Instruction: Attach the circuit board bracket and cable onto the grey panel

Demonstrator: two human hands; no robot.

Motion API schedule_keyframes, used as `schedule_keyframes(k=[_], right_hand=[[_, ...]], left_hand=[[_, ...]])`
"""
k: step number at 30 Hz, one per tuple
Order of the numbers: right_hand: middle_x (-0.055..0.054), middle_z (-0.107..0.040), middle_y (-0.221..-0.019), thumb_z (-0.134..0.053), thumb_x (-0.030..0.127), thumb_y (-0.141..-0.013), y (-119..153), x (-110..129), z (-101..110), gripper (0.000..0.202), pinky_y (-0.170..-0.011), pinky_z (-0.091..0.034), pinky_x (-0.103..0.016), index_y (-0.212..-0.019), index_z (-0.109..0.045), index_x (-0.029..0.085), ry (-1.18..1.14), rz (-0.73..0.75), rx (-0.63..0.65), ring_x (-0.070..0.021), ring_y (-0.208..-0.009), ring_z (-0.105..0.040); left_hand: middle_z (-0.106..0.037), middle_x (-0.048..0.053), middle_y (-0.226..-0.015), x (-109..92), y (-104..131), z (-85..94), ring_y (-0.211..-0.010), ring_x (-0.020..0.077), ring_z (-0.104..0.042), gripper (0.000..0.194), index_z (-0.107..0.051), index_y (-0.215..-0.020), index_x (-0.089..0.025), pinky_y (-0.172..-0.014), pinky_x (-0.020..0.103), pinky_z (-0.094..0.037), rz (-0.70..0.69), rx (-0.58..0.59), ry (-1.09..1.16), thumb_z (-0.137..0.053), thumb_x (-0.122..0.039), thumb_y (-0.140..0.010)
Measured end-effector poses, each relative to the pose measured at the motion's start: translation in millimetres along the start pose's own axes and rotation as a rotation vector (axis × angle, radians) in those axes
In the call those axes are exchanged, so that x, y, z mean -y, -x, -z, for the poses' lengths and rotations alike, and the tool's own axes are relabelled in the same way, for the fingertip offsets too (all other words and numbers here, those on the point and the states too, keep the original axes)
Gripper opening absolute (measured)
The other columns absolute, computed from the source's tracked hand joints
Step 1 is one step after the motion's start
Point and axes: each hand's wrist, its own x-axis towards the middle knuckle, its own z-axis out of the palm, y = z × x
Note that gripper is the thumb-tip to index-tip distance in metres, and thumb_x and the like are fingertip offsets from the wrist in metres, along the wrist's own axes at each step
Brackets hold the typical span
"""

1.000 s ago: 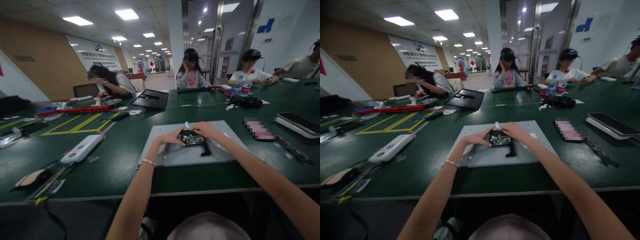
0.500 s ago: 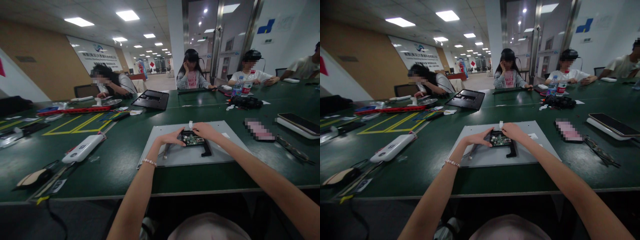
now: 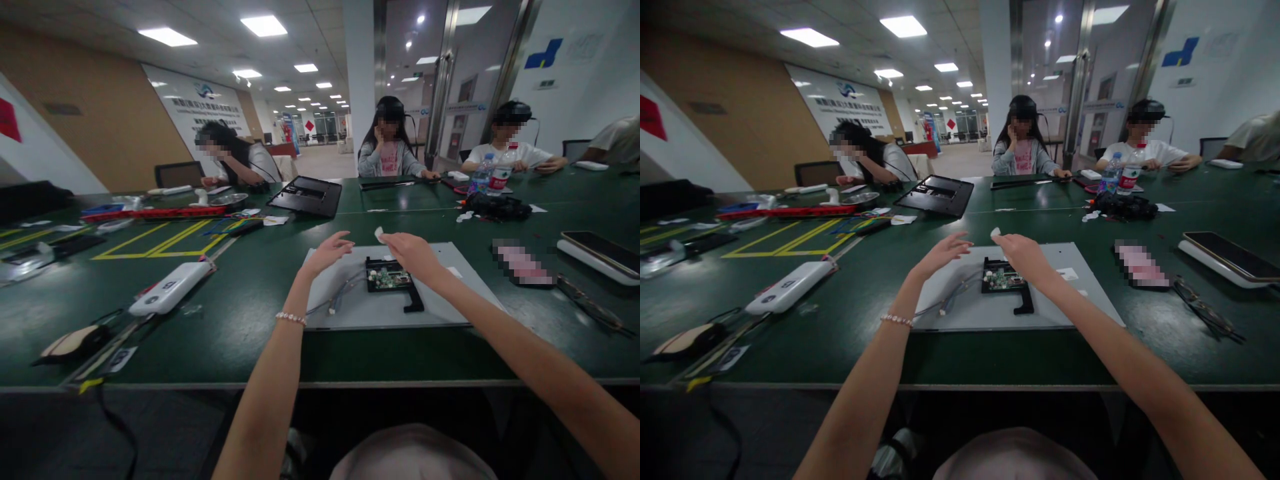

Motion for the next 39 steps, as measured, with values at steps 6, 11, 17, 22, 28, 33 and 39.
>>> schedule_keyframes(k=[6, 11, 17, 22, 28, 33, 39], right_hand=[[-0.012, -0.068, -0.092, -0.039, 0.007, -0.096, 3, 56, -1, 0.03, -0.07, -0.042, -0.029, -0.117, -0.059, 0.012, 0.046, 0.241, 0.126, -0.0213, -0.084, -0.061], [-0.012, -0.069, -0.092, -0.044, 0.007, -0.095, 8, 80, -11, 0.019, -0.07, -0.044, -0.03, -0.1, -0.063, 0.011, 0.058, 0.382, 0.203, -0.0215, -0.084, -0.064], [-0.013, -0.07, -0.097, -0.047, 0.009, -0.095, 13, 83, -18, 0.019, -0.074, -0.047, -0.031, -0.103, -0.064, 0.009, 0.065, 0.403, 0.221, -0.0218, -0.088, -0.065], [-0.013, -0.07, -0.096, -0.051, 0.009, -0.093, 15, 86, -23, 0.016, -0.079, -0.049, -0.033, -0.097, -0.066, 0.008, 0.047, 0.408, 0.253, -0.023, -0.091, -0.066], [-0.017, -0.07, -0.102, -0.045, 0.016, -0.097, 17, 91, -21, 0.024, -0.088, -0.047, -0.034, -0.098, -0.067, 0.007, -0.069, 0.414, 0.294, -0.0229, -0.099, -0.065], [-0.018, -0.07, -0.104, -0.05, 0.036, -0.096, 22, 91, -5, 0.033, -0.091, -0.046, -0.039, -0.104, -0.065, 0.007, -0.161, 0.426, 0.358, -0.0254, -0.099, -0.065], [-0.021, -0.066, -0.116, -0.045, 0.051, -0.095, 27, 89, 1, 0.053, -0.1, -0.04, -0.046, -0.116, -0.06, 0.005, -0.161, 0.465, 0.382, -0.0289, -0.107, -0.062]], left_hand=[[-0.061, 0.001, -0.066, -9, -1, 17.5, -0.051, 0.0081, -0.051, 0.026, -0.066, -0.094, -0.012, -0.05, 0.02, -0.039, -0.076, -0.244, 0.017, -0.053, -0.029, -0.079], [-0.05, -0.003, -0.056, -29, 12, 19.3, -0.047, 0.0065, -0.042, 0.022, -0.066, -0.085, -0.013, -0.045, 0.019, -0.031, -0.095, -0.031, 0.031, -0.059, -0.031, -0.077], [-0.052, -0.002, -0.056, -31, 19, 17.4, -0.049, 0.0084, -0.044, 0.022, -0.067, -0.08, -0.015, -0.049, 0.022, -0.034, 0.026, 0.424, -0.118, -0.065, -0.036, -0.072], [-0.057, -0.003, -0.058, -14, 14, 14.7, -0.052, 0.0105, -0.048, 0.02, -0.064, -0.077, -0.018, -0.051, 0.023, -0.037, 0.128, 0.592, -0.23, -0.07, -0.033, -0.065], [-0.057, -0.004, -0.057, 1, 9, 10.5, -0.055, 0.0118, -0.051, 0.027, -0.06, -0.071, -0.019, -0.052, 0.023, -0.035, 0.119, 0.545, -0.381, -0.076, -0.037, -0.059], [-0.055, -0.005, -0.059, 0, 8, 10.3, -0.058, 0.0115, -0.049, 0.032, -0.061, -0.073, -0.02, -0.052, 0.022, -0.034, 0.077, 0.54, -0.417, -0.078, -0.041, -0.056], [-0.057, -0.004, -0.061, 3, 8, 11.8, -0.059, 0.0123, -0.05, 0.036, -0.061, -0.076, -0.02, -0.054, 0.023, -0.034, 0.106, 0.535, -0.41, -0.08, -0.043, -0.055]])
